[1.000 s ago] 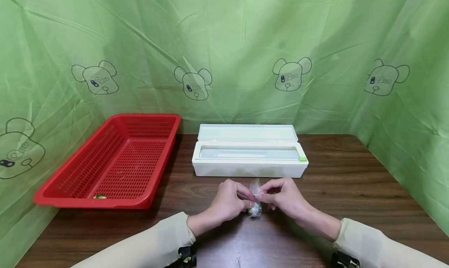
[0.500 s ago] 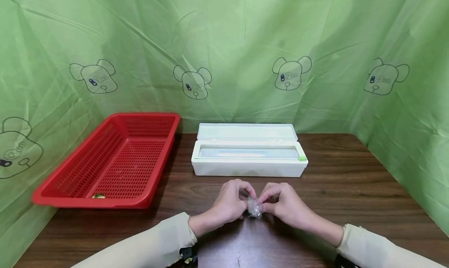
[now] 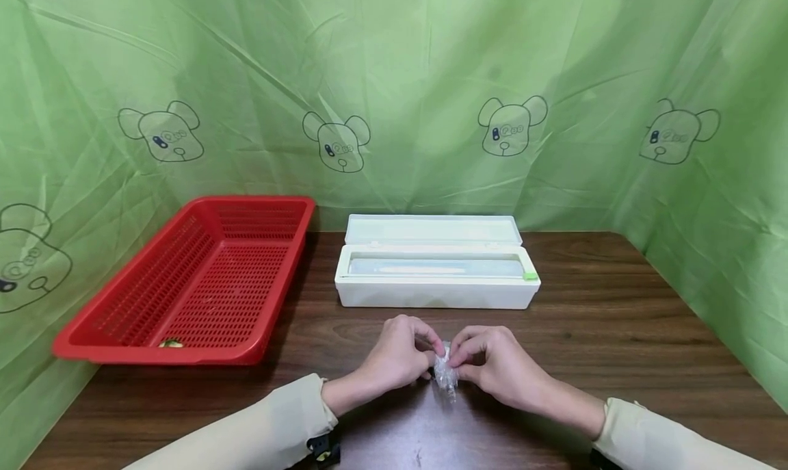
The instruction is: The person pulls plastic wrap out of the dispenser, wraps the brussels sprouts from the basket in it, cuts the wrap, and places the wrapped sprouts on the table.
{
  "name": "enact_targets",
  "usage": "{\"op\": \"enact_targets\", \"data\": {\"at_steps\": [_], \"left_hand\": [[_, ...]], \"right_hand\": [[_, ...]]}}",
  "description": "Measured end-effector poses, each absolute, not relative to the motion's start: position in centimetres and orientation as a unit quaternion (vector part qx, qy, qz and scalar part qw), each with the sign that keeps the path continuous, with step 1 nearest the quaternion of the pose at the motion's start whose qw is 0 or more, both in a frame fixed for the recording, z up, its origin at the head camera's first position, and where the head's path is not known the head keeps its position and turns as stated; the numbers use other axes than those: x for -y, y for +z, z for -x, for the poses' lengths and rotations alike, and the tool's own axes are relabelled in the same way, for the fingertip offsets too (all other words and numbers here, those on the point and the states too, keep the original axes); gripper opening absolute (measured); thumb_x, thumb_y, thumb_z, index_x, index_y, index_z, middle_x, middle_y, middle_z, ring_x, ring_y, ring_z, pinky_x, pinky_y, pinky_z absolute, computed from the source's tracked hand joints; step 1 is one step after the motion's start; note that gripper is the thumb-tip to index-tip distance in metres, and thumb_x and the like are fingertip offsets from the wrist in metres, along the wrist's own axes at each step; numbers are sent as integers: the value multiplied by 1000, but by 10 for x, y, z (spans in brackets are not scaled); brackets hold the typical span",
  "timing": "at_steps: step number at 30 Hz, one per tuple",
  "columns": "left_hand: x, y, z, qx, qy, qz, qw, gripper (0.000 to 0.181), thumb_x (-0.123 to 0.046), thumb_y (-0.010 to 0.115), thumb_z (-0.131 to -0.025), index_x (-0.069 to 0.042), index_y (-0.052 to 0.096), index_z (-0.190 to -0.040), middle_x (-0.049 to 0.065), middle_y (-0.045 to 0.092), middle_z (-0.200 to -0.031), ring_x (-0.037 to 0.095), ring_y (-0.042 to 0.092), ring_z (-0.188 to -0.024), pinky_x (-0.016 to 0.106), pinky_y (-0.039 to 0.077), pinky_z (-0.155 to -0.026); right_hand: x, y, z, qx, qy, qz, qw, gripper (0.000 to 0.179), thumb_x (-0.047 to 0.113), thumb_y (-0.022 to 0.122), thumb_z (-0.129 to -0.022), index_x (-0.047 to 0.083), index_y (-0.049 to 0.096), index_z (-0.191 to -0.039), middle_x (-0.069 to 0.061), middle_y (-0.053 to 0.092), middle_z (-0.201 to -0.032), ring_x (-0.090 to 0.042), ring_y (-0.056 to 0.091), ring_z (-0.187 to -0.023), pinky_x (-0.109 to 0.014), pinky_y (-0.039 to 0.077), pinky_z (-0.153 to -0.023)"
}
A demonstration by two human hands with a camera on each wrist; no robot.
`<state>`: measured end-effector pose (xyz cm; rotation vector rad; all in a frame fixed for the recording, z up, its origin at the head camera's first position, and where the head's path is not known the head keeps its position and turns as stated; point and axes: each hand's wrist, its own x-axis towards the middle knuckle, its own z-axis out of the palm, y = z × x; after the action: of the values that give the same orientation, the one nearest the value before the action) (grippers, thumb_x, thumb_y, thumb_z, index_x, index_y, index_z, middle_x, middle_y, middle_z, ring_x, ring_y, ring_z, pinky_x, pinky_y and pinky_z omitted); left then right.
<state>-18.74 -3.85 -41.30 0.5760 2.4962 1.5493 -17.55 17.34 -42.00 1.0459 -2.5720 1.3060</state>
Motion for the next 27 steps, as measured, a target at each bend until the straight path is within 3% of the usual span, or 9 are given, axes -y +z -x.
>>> {"op": "enact_targets", "data": {"at_steps": [1,3,6,8,13,18,27], "left_hand": [[40,-412,187,-836,505,-202,70,27,16,69,-80,-9,78,-80,0,73,-91,16,65,-46,31,58,-53],[42,-411,185,-850,469,-237,48,26,15,73,-78,-11,79,-83,-1,73,-97,11,69,-62,32,60,-72],[45,-410,182,-869,396,-297,6,28,10,81,-76,-15,81,-86,-1,71,-107,11,68,-91,34,52,-95],[47,-409,180,-872,361,-330,-13,26,8,85,-75,-15,82,-87,-1,70,-108,10,63,-103,31,52,-92],[50,-408,179,-873,321,-367,-21,22,6,87,-78,-13,82,-88,0,72,-109,8,65,-100,20,53,-85],[52,-406,177,-876,285,-388,-21,20,-3,92,-77,-15,82,-89,1,74,-119,9,68,-110,24,52,-97],[53,-410,174,-877,272,-396,-11,22,-18,96,-76,-14,82,-93,0,71,-131,6,67,-113,19,52,-94]], "right_hand": [[-173,-420,175,837,424,-343,40,32,-15,84,-76,16,84,-84,7,73,-94,-8,69,-88,-28,59,-78],[-174,-421,174,838,424,-341,44,32,-15,84,-76,15,84,-84,8,73,-94,-8,69,-88,-28,59,-78],[-175,-421,174,842,420,-335,46,30,-12,86,-76,16,84,-85,10,73,-94,-7,69,-89,-28,59,-79],[-176,-421,174,845,417,-332,47,28,-9,88,-77,18,84,-85,10,74,-94,-7,70,-89,-28,59,-80],[-176,-421,175,844,416,-334,56,24,-3,90,-78,19,82,-84,11,76,-93,-8,71,-90,-29,59,-82],[-178,-421,174,849,414,-324,56,24,2,92,-77,22,82,-86,12,76,-95,-9,72,-92,-30,58,-85],[-179,-421,169,856,419,-299,40,12,13,92,-81,20,84,-86,11,76,-98,-9,71,-94,-29,58,-85]]}}
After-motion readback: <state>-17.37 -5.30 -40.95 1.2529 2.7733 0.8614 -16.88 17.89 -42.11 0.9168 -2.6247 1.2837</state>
